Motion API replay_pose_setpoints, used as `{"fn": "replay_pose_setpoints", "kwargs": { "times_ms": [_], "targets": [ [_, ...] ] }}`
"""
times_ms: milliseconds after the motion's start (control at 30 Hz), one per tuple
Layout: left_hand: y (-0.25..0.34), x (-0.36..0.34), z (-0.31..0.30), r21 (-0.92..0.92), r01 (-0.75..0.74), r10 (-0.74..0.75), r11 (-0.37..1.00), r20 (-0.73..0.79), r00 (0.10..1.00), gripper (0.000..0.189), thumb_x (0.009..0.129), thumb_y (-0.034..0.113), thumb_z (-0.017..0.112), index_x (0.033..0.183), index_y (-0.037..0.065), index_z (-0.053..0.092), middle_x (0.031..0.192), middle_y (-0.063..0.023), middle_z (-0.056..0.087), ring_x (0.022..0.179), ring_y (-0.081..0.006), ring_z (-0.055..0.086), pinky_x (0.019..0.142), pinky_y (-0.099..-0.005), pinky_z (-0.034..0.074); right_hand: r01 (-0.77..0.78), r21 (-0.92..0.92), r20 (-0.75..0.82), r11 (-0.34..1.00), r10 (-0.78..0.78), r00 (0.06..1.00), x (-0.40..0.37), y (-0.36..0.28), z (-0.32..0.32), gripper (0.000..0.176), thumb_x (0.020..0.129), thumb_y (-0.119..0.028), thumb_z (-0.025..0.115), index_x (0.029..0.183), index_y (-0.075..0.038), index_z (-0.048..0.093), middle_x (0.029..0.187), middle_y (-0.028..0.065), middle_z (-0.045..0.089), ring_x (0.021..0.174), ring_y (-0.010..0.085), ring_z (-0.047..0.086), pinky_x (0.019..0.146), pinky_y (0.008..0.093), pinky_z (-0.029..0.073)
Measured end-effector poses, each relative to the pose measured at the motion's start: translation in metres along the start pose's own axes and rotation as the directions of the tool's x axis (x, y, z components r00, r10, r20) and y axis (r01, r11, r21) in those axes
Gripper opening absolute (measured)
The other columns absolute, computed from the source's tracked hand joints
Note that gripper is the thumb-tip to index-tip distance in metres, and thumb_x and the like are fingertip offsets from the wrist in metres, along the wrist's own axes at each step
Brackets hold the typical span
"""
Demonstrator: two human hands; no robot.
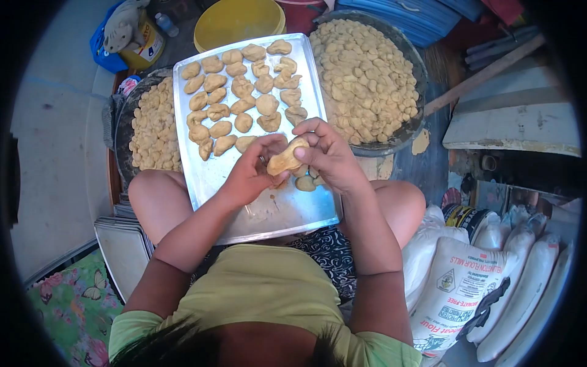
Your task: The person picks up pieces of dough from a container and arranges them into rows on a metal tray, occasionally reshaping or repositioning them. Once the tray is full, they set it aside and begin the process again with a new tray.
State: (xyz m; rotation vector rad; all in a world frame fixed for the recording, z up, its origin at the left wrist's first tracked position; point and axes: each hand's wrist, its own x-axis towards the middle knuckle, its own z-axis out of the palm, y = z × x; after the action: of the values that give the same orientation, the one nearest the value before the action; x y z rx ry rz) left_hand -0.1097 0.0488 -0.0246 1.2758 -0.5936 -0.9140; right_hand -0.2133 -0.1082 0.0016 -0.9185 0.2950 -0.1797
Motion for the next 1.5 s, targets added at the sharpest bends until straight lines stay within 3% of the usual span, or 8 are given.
{"fn": "replay_pose_setpoints", "kwargs": {
  "times_ms": [133, 400, 533, 700, 933, 1133, 1333, 1500],
  "targets": [
    [0.01, -0.002, -0.016, 0.336, 0.154, -0.234, 0.929, 0.214, 0.949, 0.022, 0.085, 0.013, 0.067, 0.105, 0.004, 0.063, 0.097, -0.0056, 0.059, 0.082, -0.0199, 0.055, 0.07, -0.0327, 0.048, 0.058, -0.275, -0.16, 0.96, -0.105, 0.981, 0.002, -0.009, -0.017, 0.028, 0.085, -0.005, 0.071, 0.109, -0.003, 0.056, 0.089, 0.0024, 0.064, 0.078, 0.008, 0.061, 0.068, 0.0211, 0.05],
    [-0.012, 0.035, 0.001, 0.862, -0.467, 0.308, 0.198, 0.398, 0.864, 0.02, 0.078, 0.011, 0.064, 0.098, 0.009, 0.066, 0.094, -0.0061, 0.061, 0.094, -0.0262, 0.057, 0.087, -0.0415, 0.042, 0.174, -0.467, -0.287, 0.867, -0.334, 0.898, 0.008, -0.012, -0.029, 0.021, 0.084, 0.001, 0.067, 0.105, 0.002, 0.06, 0.092, 0.0065, 0.066, 0.08, 0.011, 0.063, 0.073, 0.0248, 0.054],
    [-0.021, 0.055, -0.004, 0.854, -0.492, 0.198, 0.167, 0.46, 0.866, 0.019, 0.079, 0.011, 0.062, 0.097, 0.009, 0.065, 0.097, -0.0057, 0.061, 0.097, -0.025, 0.057, 0.091, -0.0409, 0.04, 0.047, -0.565, -0.266, 0.824, -0.236, 0.935, 0.011, -0.005, -0.036, 0.02, 0.083, 0.002, 0.067, 0.102, 0.0, 0.063, 0.092, 0.0047, 0.064, 0.085, 0.0109, 0.062, 0.072, 0.0262, 0.054],
    [0.008, 0.003, -0.019, 0.773, -0.547, 0.269, 0.322, 0.479, 0.836, 0.019, 0.076, 0.009, 0.066, 0.094, 0.009, 0.065, 0.101, -0.0061, 0.062, 0.098, -0.0257, 0.057, 0.089, -0.0413, 0.041, 0.152, -0.982, 0.101, 0.109, -0.374, 0.922, 0.019, 0.026, -0.039, 0.019, 0.076, -0.011, 0.074, 0.094, -0.006, 0.072, 0.089, 0.0101, 0.062, 0.084, 0.0305, 0.06, 0.076, 0.038, 0.05],
    [-0.009, -0.071, -0.072, 0.854, -0.364, 0.251, 0.371, 0.285, 0.925, 0.024, 0.072, 0.001, 0.069, 0.096, 0.007, 0.065, 0.101, -0.0074, 0.062, 0.094, -0.0283, 0.059, 0.085, -0.04, 0.045, -0.025, -0.983, -0.082, 0.18, -0.317, 0.945, 0.01, 0.015, -0.016, 0.039, 0.075, -0.019, 0.076, 0.11, -0.008, 0.064, 0.093, 0.0109, 0.061, 0.092, 0.0298, 0.057, 0.082, 0.0399, 0.046],
    [0.002, -0.082, -0.114, 0.947, -0.195, 0.339, 0.256, 0.101, 0.935, 0.02, 0.076, 0.002, 0.067, 0.095, 0.004, 0.064, 0.104, -0.0122, 0.06, 0.096, -0.0311, 0.057, 0.084, -0.0424, 0.045, 0.076, -0.975, 0.1, -0.211, -0.105, 0.989, -0.027, 0.026, 0.007, 0.035, 0.072, -0.025, 0.076, 0.101, -0.011, 0.063, 0.095, 0.0084, 0.057, 0.094, 0.0307, 0.054, 0.083, 0.0427, 0.041],
    [0.015, -0.057, -0.108, 0.95, -0.212, 0.37, 0.229, 0.117, 0.922, 0.028, 0.077, 0.011, 0.069, 0.104, 0.007, 0.064, 0.107, -0.0097, 0.059, 0.101, -0.0303, 0.055, 0.088, -0.0427, 0.042, 0.116, -0.993, 0.119, -0.026, -0.177, 0.977, -0.003, 0.027, 0.024, 0.031, 0.07, -0.019, 0.075, 0.1, -0.012, 0.066, 0.094, 0.0062, 0.058, 0.091, 0.027, 0.053, 0.08, 0.0398, 0.041],
    [0.007, -0.015, -0.089, 0.948, -0.289, 0.394, 0.13, 0.218, 0.893, 0.032, 0.077, 0.018, 0.07, 0.107, 0.011, 0.064, 0.105, -0.0053, 0.059, 0.104, -0.0256, 0.053, 0.091, -0.0397, 0.037, 0.193, -0.906, 0.304, -0.378, -0.26, 0.917, 0.037, 0.039, 0.01, 0.029, 0.075, -0.014, 0.07, 0.103, -0.016, 0.067, 0.093, -0.0004, 0.061, 0.092, 0.0213, 0.053, 0.081, 0.0366, 0.037]
  ]
}}
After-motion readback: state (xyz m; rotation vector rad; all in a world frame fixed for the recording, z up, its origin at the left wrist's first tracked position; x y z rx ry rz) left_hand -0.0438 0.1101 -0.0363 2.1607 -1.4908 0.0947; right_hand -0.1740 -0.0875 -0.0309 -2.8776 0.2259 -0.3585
